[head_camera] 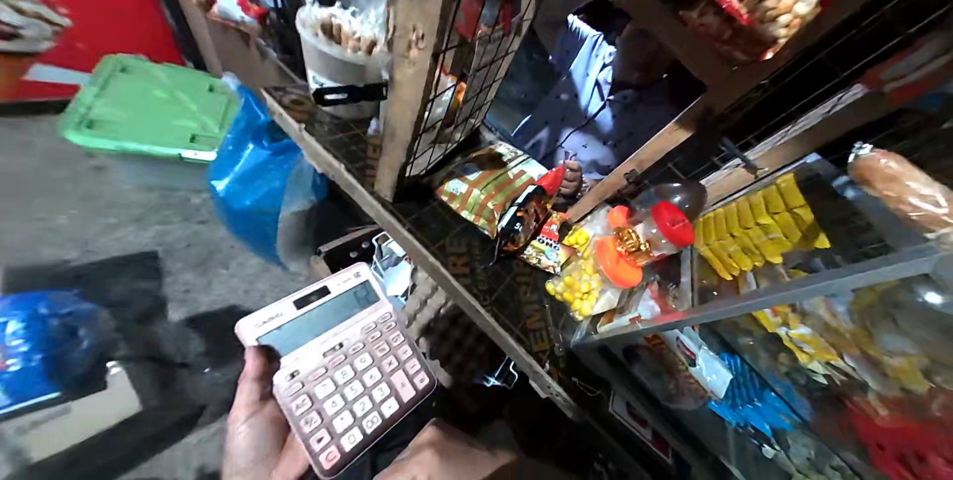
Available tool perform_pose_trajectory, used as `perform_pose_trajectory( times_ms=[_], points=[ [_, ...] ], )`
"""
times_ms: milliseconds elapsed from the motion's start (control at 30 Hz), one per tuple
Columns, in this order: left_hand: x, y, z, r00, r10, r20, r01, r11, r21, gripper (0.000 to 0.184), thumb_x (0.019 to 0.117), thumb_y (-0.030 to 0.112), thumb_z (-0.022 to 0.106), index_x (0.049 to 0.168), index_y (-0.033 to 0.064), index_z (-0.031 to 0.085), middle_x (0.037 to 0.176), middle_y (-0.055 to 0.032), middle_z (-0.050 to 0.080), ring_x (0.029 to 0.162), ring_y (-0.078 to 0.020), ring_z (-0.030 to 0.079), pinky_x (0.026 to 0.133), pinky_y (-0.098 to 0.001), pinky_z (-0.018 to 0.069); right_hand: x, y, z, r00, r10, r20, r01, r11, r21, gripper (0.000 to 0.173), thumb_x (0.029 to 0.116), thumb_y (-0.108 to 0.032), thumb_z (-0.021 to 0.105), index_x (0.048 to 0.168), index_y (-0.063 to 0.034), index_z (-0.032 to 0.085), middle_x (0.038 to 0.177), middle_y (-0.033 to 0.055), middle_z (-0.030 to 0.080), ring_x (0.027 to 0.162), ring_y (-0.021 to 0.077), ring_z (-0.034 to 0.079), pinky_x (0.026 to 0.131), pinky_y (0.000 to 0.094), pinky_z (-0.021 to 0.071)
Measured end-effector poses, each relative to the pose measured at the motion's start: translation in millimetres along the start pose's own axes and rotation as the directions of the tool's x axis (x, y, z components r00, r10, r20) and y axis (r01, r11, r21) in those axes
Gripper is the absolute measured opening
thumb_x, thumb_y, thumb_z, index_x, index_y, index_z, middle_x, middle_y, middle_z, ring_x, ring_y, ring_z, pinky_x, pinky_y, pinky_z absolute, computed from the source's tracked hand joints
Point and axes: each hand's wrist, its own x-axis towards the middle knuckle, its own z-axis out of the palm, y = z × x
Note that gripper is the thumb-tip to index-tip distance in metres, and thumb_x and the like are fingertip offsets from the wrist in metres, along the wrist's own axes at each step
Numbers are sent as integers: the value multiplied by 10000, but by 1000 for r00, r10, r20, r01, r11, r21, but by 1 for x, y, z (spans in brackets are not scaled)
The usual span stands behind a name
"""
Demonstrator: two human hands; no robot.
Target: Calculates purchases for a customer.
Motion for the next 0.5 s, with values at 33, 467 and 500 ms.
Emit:
perform_pose_trajectory(
  times_ms=[33, 467, 500],
  points=[
    [0, -1, 1, 1000, -5, 5, 5, 1000, -11, 569, 975, 628, 489, 1273, 187, 690, 1235, -84, 720, 1137, -203, 701, 931, -442, 604, -1, 1, 1, 1000, 1, -3, -1, 1000, 7, 299, 913, -66, 699, 654, 47, 600, 528, 121, 521, 477, 185, 501, 469, 325, 387],
    [-7, -4, -1, 988, -88, 131, 106, 985, -139, 616, 991, 603, 482, 1325, 114, 654, 1297, -150, 678, 1209, -260, 663, 998, -493, 563, -55, -132, -63, 504, -246, -828, 252, 959, -131, 269, 1079, -236, 481, 1204, -180, 713, 1075, -56, 724, 978, 4, 672, 840, 146, 530],
    [-7, -5, -1, 988, -88, 127, 105, 985, -134, 617, 992, 606, 476, 1327, 118, 653, 1299, -148, 677, 1209, -260, 663, 999, -493, 563, -64, -142, -63, 626, -77, -776, 365, 908, 205, 277, 1057, -286, 509, 1177, -134, 707, 1093, -24, 720, 985, 44, 676, 835, 188, 539]
  ],
)
